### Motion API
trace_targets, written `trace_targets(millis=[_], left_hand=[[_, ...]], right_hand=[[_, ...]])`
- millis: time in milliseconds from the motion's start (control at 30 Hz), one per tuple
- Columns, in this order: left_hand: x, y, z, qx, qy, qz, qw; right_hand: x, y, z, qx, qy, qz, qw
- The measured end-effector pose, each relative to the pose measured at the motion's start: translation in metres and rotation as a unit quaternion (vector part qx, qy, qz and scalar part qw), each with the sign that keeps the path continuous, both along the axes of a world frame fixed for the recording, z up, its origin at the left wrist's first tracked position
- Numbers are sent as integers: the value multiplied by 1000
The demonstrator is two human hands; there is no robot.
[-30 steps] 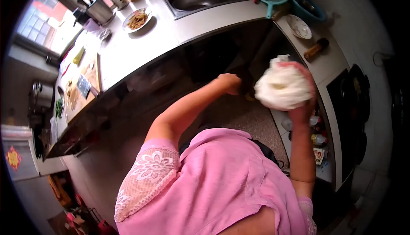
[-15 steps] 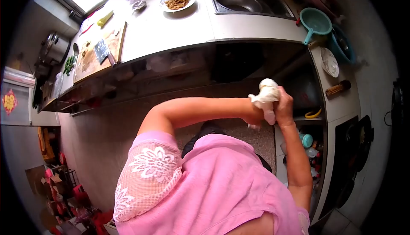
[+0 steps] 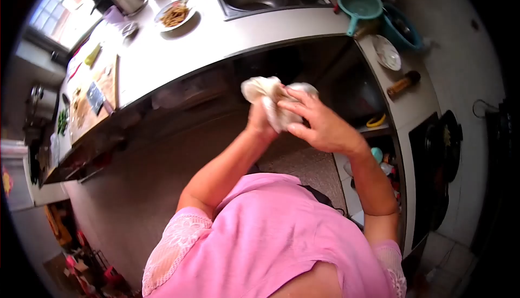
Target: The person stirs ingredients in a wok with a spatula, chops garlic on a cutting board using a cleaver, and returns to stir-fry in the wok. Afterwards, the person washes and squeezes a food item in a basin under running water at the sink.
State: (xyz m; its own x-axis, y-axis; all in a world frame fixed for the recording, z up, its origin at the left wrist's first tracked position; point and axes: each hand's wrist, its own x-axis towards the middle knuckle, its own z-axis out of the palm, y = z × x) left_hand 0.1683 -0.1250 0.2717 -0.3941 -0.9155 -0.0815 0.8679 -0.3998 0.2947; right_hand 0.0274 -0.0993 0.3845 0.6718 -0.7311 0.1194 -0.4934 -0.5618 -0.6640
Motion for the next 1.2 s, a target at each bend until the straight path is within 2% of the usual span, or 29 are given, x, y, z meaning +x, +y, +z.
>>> trace_targets(millis=[33,67,100,133,167,200,233,267,300,333,367,400,433,500,533,567,600,633,667,700,767,800,833,900,967,1033,1100,1167,1200], left_hand=[[9,-14,-5,-37,47,-21,998],[9,-11,23,90,80,-1,993],[5,-9,34,58,81,-40,994],[-6,0,56,25,115,-116,986],[-20,12,73,-9,147,-188,971],[-38,20,75,27,167,-195,966],[-47,25,77,59,186,-192,962],[-40,26,78,17,226,-191,955],[-30,15,69,5,158,-163,974],[-13,13,61,10,220,-109,969],[8,12,57,11,279,-58,959],[32,10,70,-121,92,-52,987],[49,5,67,-6,76,-42,996],[86,-1,42,-24,-26,-18,999],[98,-1,36,-24,-103,81,991],[125,-14,15,-16,-125,182,975],[164,-26,13,-29,-233,239,942],[202,-31,23,58,-255,291,920],[249,-43,-1,34,-342,352,871],[289,-52,-14,0,-450,416,790],[350,-74,-5,-15,-459,440,771],[388,-93,-21,-65,-517,461,718],[413,-110,-9,-40,-711,379,591],[434,-157,7,-15,-603,442,663],[450,-209,16,0,-644,417,642],[487,-258,-19,-78,-794,335,501],[512,-285,-68,6,-904,302,301],[512,-278,-90,13,-967,155,201],[516,-268,-108,-38,-963,188,191]], right_hand=[[-3,-9,24,5,12,37,999],[-3,-17,37,134,-214,29,967],[1,-25,46,251,-430,22,867],[8,-36,53,355,-552,147,740],[20,-49,57,439,-642,267,569],[37,-61,41,489,-692,323,421],[54,-61,24,528,-711,296,359],[61,-55,20,538,-687,218,437],[66,-44,17,541,-653,139,511],[70,-32,15,562,-655,66,501],[69,-24,2,571,-649,91,495],[68,-20,-8,564,-617,98,540],[66,-18,-16,554,-585,102,584],[67,-17,-29,554,-498,46,666],[63,-23,-40,554,-459,39,693],[53,-31,-58,492,-413,3,767],[41,-39,-72,430,-335,-88,833],[20,-48,-94,384,-238,-172,875],[-6,-54,-124,363,-175,-271,874],[-45,-59,-166,361,-112,-340,861],[-91,-53,-191,393,-91,-424,811],[-107,-49,-202,413,-70,-461,782],[-119,-45,-210,430,-48,-497,752],[-133,-34,-226,446,-23,-543,712],[-130,-24,-234,458,-1,-550,699],[-124,-12,-244,480,-13,-554,680],[-115,-2,-251,512,3,-538,670],[-103,2,-251,557,6,-520,648],[-97,4,-252,556,3,-519,649]])
